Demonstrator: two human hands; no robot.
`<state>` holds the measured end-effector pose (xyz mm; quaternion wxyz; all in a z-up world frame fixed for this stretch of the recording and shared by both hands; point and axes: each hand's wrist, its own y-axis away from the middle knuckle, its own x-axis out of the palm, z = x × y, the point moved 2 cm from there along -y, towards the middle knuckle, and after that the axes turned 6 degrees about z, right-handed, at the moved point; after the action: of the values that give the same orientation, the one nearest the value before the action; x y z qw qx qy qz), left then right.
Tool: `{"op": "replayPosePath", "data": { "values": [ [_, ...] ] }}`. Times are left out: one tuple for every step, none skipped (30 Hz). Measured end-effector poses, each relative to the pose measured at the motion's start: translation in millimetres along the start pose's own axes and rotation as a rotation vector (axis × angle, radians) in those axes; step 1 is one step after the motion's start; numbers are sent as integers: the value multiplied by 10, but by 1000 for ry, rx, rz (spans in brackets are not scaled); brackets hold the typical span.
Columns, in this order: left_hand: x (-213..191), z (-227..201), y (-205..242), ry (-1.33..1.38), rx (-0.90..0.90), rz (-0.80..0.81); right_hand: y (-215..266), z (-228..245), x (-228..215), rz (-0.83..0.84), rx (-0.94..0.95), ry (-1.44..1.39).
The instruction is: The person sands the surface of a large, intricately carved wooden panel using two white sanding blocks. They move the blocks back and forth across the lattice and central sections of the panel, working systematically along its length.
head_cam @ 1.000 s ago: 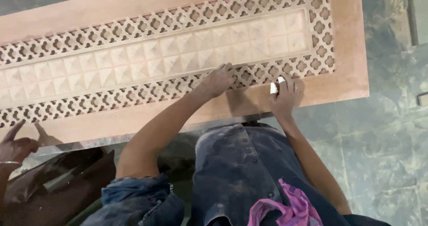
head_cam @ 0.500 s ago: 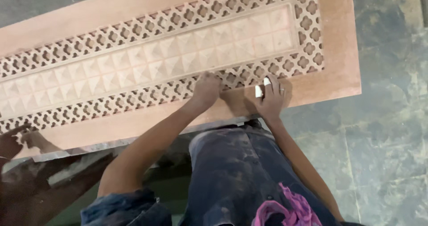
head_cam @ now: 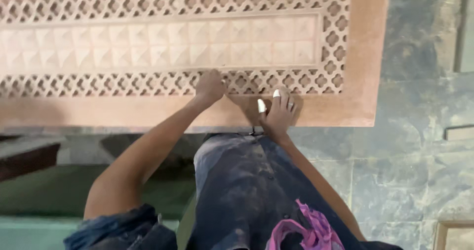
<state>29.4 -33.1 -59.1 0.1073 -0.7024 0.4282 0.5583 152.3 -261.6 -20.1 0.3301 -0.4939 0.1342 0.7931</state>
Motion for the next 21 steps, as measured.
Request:
{"op": "replayPosePath", "data": {
  "values": [
    [24,-63,41,6,-9,-4,43,-11,-17,30,-3,3],
    [-27,-95,37,2,-11,-16,21,14,-4,46,-7,0],
    [-70,-118,62,41,-106,27,-9,40,9,63,-10,-2],
    [-64,-197,140,86,-195,79,-8,59,1,53,-10,-21],
    [-72,-244,227,132,-284,130,-10,80,1,44,-9,-40],
    [-88,-284,295,202,-268,114,-3,54,-22,33,-5,-49],
    [-99,-319,357,271,-251,98,4,35,-44,16,-20,-66],
    [-126,-329,397,338,-235,81,4,36,-50,-2,-36,-86],
    [-166,-332,415,277,-150,47,1,37,-57,-19,-51,-106],
    [-231,-295,413,207,-62,18,-2,56,-47,-14,-52,-106],
    [-287,-254,398,137,26,-10,-3,69,-33,-9,-52,-106],
    [-319,-232,359,-75,205,5,10,49,-41,-6,-51,-98],
    [-343,-196,327,-287,384,18,21,26,-44,6,-47,-79],
    [-356,-167,297,-504,565,30,13,22,-42,14,-42,-63],
    [-360,-133,262,-493,597,53,1,20,-35,23,-37,-47],
    [-316,-126,270,-473,632,81,22,18,-37,21,-43,-64],
    [-253,-138,283,-453,666,109,43,20,-38,19,-48,-80],
    [-175,-176,265,-423,497,49,49,9,-42,14,-52,-95],
    [-82,-232,256,-393,327,-10,55,7,-45,21,-54,-77],
    [-23,-261,218,-360,158,-71,27,-5,-46,26,-56,-58],
    [8,-224,162,-201,3,-26,10,-8,-44,31,-59,-39]
  ]
}}
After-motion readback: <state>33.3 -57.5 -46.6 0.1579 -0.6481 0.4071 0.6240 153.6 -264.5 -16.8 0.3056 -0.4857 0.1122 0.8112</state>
